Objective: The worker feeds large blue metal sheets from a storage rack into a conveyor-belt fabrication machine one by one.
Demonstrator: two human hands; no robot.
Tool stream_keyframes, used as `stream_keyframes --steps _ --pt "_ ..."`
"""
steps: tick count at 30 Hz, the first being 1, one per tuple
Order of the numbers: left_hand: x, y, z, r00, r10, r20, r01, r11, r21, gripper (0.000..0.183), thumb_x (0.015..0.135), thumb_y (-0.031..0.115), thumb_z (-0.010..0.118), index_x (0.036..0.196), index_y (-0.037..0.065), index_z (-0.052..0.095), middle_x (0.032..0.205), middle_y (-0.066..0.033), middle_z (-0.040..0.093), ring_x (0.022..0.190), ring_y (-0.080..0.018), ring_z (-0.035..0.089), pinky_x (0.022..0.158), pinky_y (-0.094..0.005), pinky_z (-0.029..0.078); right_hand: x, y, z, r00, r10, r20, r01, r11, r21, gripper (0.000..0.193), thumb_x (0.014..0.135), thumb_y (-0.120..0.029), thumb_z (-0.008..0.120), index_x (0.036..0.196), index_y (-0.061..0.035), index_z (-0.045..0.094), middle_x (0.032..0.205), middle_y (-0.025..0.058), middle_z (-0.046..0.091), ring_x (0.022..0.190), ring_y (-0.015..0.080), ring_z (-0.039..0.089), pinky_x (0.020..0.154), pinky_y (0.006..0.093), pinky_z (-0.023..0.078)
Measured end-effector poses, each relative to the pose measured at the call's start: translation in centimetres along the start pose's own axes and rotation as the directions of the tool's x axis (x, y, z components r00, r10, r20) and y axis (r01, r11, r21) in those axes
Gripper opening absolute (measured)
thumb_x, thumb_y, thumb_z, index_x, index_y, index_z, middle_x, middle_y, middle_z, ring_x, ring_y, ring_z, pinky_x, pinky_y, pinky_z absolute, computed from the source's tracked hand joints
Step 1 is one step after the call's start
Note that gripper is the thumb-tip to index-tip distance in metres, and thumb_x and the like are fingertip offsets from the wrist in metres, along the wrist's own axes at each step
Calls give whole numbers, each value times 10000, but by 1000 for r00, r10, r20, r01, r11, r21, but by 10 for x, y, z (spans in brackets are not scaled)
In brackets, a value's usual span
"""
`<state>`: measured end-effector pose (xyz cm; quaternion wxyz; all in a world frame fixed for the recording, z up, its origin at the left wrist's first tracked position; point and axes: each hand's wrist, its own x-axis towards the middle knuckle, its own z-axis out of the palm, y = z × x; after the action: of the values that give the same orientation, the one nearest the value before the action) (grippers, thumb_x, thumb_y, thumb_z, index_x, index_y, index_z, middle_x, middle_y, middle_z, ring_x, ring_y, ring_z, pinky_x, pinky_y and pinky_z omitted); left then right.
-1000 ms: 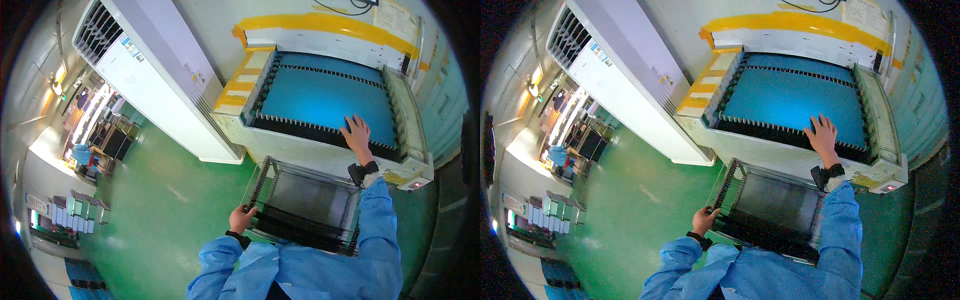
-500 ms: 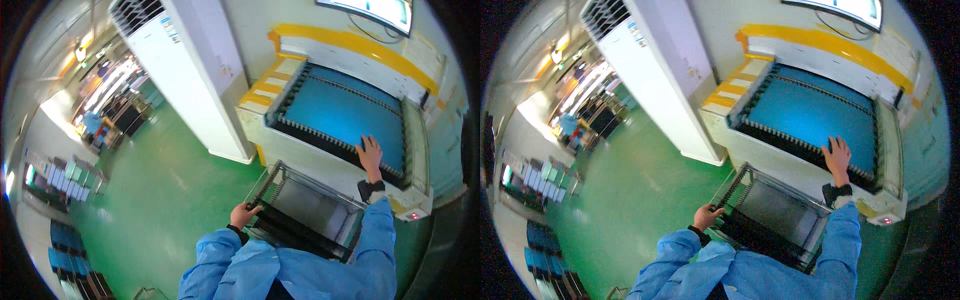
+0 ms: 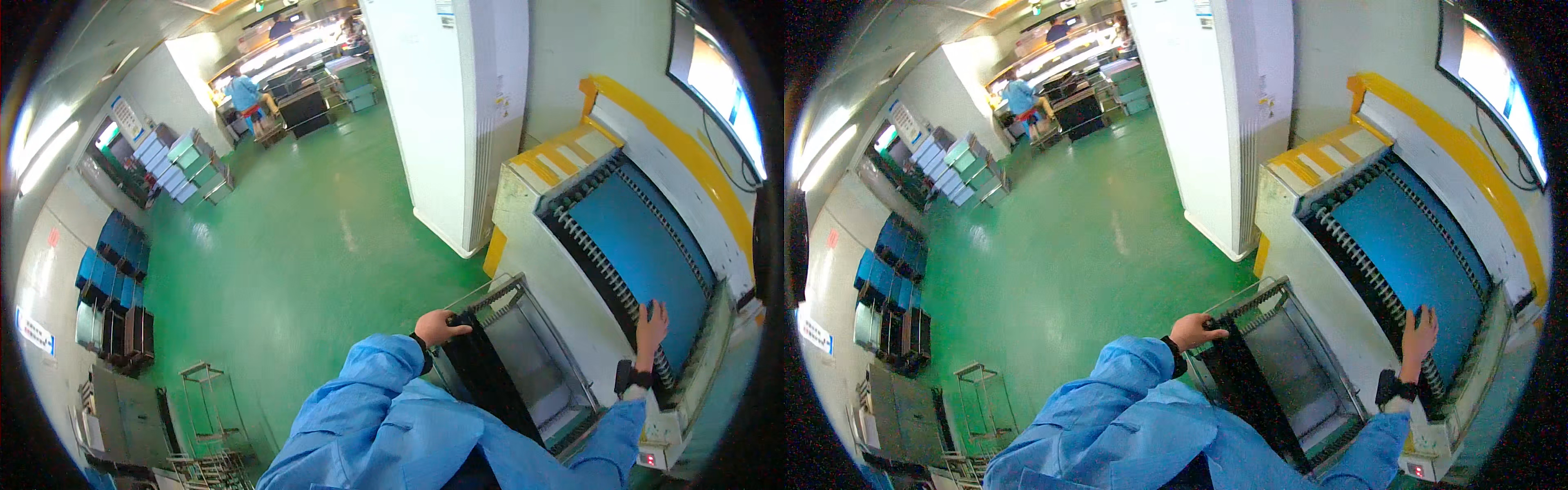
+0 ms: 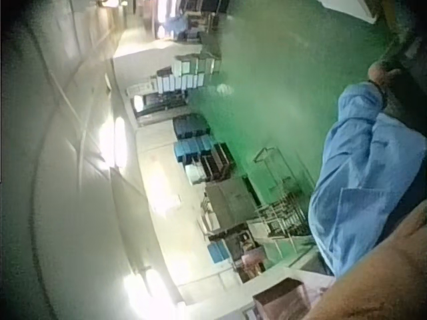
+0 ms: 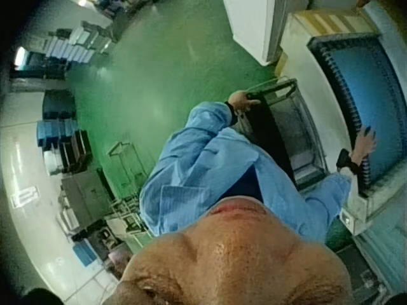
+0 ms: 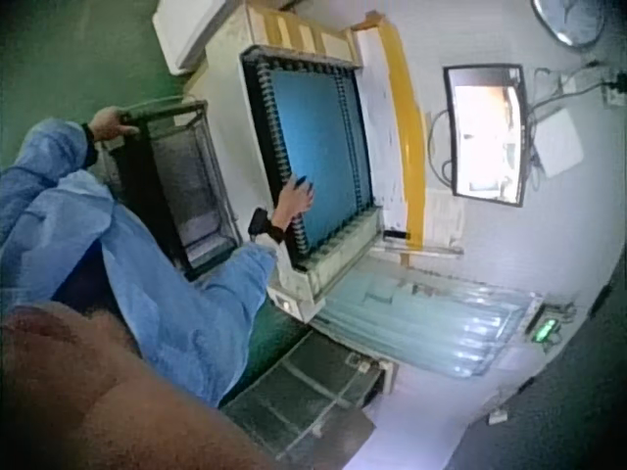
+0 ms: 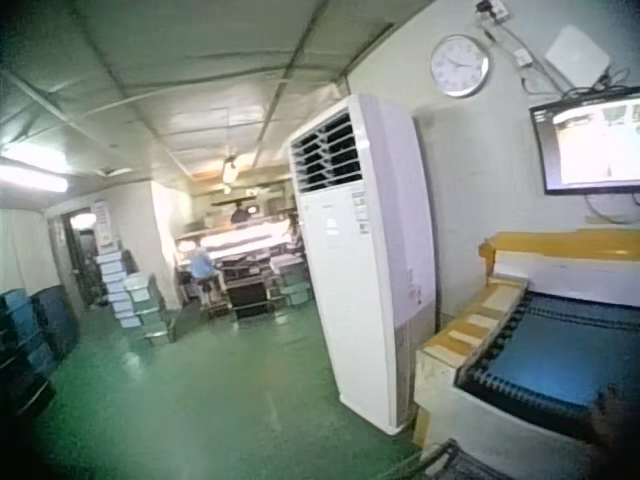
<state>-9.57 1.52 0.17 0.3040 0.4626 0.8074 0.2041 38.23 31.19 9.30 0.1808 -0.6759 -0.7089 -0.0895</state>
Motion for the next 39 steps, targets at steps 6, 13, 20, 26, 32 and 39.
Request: stream_keyframes --steps 6,13,20,26,32,39 --pt "-3 -9 2 1000 -15 -27 15 1000 -19 823 699 745 674 1137 48 682 1044 -179 699 989 -340 661 853 -411 521 -75 -79 0 936 -331 -123 348 806 479 434 862 -217 705 1229 -8 607 1313 186 579 1233 366 504 1062 468 361" --pt "2 -2 1 1000 10 11 -11 999 31 825 713 749 653 1143 45 678 1041 -193 689 994 -359 650 853 -427 517 -276 -98 82 655 -554 515 33 701 712 465 874 -424 670 1137 -41 664 1113 217 656 1017 384 616 888 441 481" --pt "-3 -6 2 999 15 -36 -15 1000 -15 828 713 754 651 1128 39 678 1021 -190 691 981 -357 653 844 -427 518 -303 -107 67 699 -400 594 -115 756 644 445 924 -438 630 976 -4 713 890 175 710 839 309 684 768 401 509" --pt "8 -20 17 997 61 -43 -60 998 34 793 717 749 652 1042 25 683 950 -195 687 948 -362 652 825 -435 517 -295 -101 77 759 -402 513 -142 667 732 456 917 -432 639 920 19 709 814 173 698 760 297 671 711 381 502" --pt "-2 -8 5 984 143 -110 -132 986 100 764 749 703 655 1120 35 642 979 -206 674 932 -378 646 807 -464 516 -299 -113 61 795 -396 459 -110 650 752 360 913 -313 658 864 42 694 749 166 671 685 241 636 655 371 477" --pt "-14 -2 14 946 228 -232 -188 965 184 754 801 625 656 1245 23 566 1076 -210 661 977 -396 634 821 -473 511 -300 -111 70 764 -415 494 -99 682 725 459 870 -435 673 872 24 698 767 183 674 727 317 660 690 401 493"
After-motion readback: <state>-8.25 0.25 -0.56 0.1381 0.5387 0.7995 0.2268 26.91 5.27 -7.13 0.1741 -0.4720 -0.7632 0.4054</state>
